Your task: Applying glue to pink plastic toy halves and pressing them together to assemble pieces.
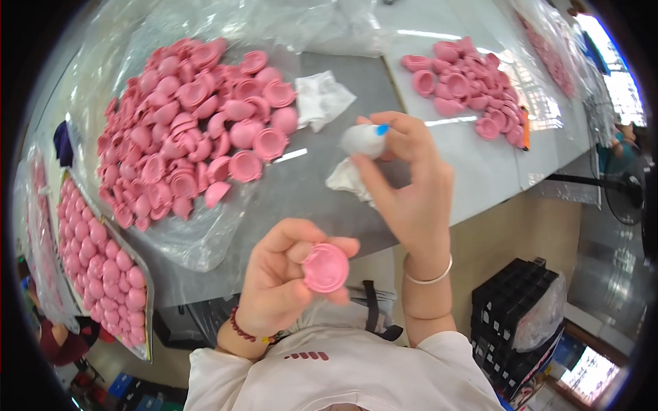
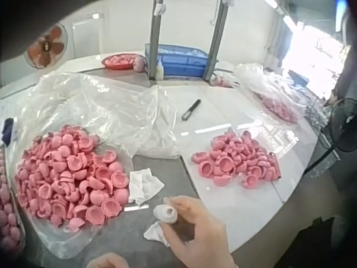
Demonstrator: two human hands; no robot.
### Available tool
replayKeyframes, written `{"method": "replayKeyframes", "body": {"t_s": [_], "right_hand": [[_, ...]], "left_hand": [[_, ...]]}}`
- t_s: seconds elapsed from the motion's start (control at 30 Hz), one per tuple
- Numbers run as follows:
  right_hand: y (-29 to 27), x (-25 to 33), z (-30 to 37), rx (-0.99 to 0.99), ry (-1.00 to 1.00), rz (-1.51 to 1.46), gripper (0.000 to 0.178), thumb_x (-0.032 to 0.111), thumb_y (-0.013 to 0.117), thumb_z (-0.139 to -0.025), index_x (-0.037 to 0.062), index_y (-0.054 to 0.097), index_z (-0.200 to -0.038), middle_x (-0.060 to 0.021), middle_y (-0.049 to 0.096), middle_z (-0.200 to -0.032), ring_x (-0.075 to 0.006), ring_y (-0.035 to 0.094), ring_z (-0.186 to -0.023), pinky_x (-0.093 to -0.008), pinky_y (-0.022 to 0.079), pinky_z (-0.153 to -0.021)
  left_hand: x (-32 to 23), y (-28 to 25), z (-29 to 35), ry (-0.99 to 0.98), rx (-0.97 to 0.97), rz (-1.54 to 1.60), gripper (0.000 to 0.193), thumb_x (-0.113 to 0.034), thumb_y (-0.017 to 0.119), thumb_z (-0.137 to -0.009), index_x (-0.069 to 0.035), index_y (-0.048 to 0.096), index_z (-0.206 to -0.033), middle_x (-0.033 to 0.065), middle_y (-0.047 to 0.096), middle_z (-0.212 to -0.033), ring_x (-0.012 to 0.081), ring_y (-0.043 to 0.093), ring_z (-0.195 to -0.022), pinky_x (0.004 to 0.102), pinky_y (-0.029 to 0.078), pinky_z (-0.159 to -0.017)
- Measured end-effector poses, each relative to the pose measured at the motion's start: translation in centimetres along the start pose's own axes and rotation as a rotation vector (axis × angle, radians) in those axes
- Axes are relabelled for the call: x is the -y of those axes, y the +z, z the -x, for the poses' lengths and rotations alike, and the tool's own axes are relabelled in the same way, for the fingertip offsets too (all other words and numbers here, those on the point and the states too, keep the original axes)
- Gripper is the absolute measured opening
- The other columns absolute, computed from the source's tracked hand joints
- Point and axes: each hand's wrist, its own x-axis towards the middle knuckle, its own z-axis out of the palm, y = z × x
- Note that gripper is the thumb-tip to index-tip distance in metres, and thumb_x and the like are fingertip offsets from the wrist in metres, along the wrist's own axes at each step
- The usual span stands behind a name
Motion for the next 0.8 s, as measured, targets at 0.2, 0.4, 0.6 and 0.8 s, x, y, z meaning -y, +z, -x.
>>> {"method": "replayKeyframes", "body": {"t_s": [0.2,0.4,0.6,0.8], "right_hand": [[-7.1,-0.9,-0.3,-0.429,0.021,0.654,0.037,0.009,0.064,-0.067,0.005,0.053,-0.102,-0.0054,0.059,-0.095,-0.0153,0.049,-0.08,-0.0279,0.04,-0.069],[-10.3,-4.5,-0.5,-0.083,-0.122,0.741,0.021,0.003,0.057,-0.071,0.0022,0.059,-0.092,-0.0046,0.055,-0.079,-0.0123,0.046,-0.072,-0.0233,0.036,-0.062],[-8.1,-1.2,1.7,0.14,0.114,0.312,0.017,0.004,0.052,-0.079,-0.0011,0.06,-0.093,-0.0036,0.049,-0.074,-0.0101,0.044,-0.067,-0.0202,0.034,-0.055],[-7.5,-1.0,0.7,0.042,0.125,0.442,0.019,0.003,0.055,-0.076,-0.0015,0.059,-0.094,-0.0048,0.05,-0.081,-0.0096,0.044,-0.063,-0.0199,0.034,-0.052]], "left_hand": [[-0.5,-0.9,-0.1,0.03,0.17,-0.065,0.047,-0.009,0.068,-0.071,-0.002,0.04,-0.109,0.0256,0.05,-0.11,0.022,0.061,-0.08,0.0293,0.053,-0.066],[-0.2,-0.2,-0.4,0.003,0.065,-0.019,0.046,-0.004,0.07,-0.067,-0.003,0.04,-0.103,0.0255,0.051,-0.104,0.0252,0.062,-0.068,0.0284,0.054,-0.055],[-0.4,-0.6,-0.4,0.046,0.188,-0.116,0.044,-0.002,0.066,-0.071,0.0,0.042,-0.108,0.0276,0.049,-0.11,0.0233,0.059,-0.087,0.0317,0.052,-0.072],[-0.5,-0.3,-0.2,0.069,0.156,-0.179,0.047,0.004,0.062,-0.072,0.003,0.04,-0.114,0.0284,0.047,-0.113,0.0239,0.056,-0.096,0.0333,0.05,-0.078]]}}
